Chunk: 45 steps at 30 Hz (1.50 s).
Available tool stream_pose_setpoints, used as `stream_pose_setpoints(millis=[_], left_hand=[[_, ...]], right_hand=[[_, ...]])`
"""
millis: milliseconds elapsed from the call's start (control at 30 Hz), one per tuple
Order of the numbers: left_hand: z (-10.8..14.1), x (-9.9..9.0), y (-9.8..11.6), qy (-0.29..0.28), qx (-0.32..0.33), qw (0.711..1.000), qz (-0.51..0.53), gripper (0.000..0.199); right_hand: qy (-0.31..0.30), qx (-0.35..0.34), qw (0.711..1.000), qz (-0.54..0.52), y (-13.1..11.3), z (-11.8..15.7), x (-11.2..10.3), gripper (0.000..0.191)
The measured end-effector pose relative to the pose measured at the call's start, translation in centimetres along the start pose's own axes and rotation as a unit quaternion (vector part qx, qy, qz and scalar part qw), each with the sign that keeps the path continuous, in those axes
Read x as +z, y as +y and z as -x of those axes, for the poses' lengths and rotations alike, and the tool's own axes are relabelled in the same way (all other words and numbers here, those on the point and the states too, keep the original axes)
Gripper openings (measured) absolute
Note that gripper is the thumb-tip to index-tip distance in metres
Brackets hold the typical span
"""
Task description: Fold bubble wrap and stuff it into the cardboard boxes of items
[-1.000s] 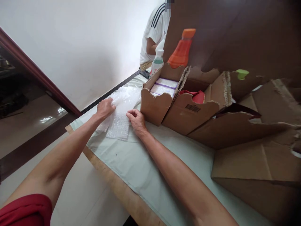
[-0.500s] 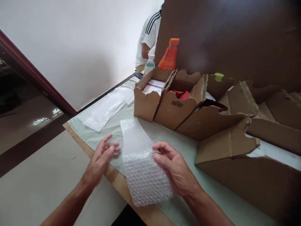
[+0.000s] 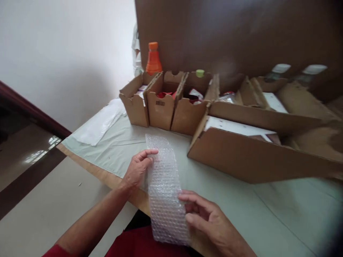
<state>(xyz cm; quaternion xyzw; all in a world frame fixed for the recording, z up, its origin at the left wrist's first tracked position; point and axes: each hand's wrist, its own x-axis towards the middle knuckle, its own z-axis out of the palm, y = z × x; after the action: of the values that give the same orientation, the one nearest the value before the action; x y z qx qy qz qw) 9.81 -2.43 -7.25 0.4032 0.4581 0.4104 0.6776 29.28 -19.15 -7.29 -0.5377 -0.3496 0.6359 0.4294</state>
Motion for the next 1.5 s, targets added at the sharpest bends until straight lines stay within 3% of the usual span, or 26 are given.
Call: stream_pose_setpoints(millis=[200,400,633,833,967,1100,1167,1267,1367,1500], left_hand=[[0.1,3.2,1.3,-0.05,0.152,0.981,-0.106,0.023],[-0.6,3.8,1.9,-0.05,0.246,0.959,-0.129,0.019],[-4.0,2.2,-0.1,-0.053,0.125,0.951,-0.277,0.029],[-5.1,1.3,0.6,-0.103,0.065,0.931,-0.343,0.032],[-4.7,0.6,1.1,-0.121,0.105,0.887,-0.434,0.039],[-2.1,-1.6,2.0,-0.085,0.218,0.847,-0.477,0.05],[-0.3,-3.3,2.6,-0.156,0.194,0.874,-0.418,0.051],[2.0,-5.3,2.7,-0.256,0.085,0.927,-0.259,0.069],[2.9,-5.7,1.6,-0.218,0.055,0.95,-0.218,0.065],[2.4,-4.3,-0.6,-0.106,0.091,0.947,-0.291,0.048]], right_hand=[[-0.034,-0.018,0.993,0.11,1.5,3.0,1.2,0.032],[-0.024,-0.028,0.995,0.094,2.3,3.5,2.0,0.036],[-0.03,-0.048,0.992,0.109,2.1,3.0,2.0,0.039],[-0.101,-0.077,0.971,0.203,0.8,2.4,3.2,0.036],[-0.1,-0.061,0.975,0.191,1.2,1.7,4.8,0.032],[-0.077,0.001,0.997,0.003,2.2,1.6,5.3,0.028],[-0.07,-0.002,0.991,-0.111,2.4,1.5,5.1,0.033],[-0.054,-0.023,0.973,-0.224,2.1,0.8,4.6,0.042],[-0.026,-0.039,0.966,-0.255,1.5,-0.8,4.5,0.05],[0.022,-0.053,0.975,-0.215,1.1,-2.5,4.4,0.074]])
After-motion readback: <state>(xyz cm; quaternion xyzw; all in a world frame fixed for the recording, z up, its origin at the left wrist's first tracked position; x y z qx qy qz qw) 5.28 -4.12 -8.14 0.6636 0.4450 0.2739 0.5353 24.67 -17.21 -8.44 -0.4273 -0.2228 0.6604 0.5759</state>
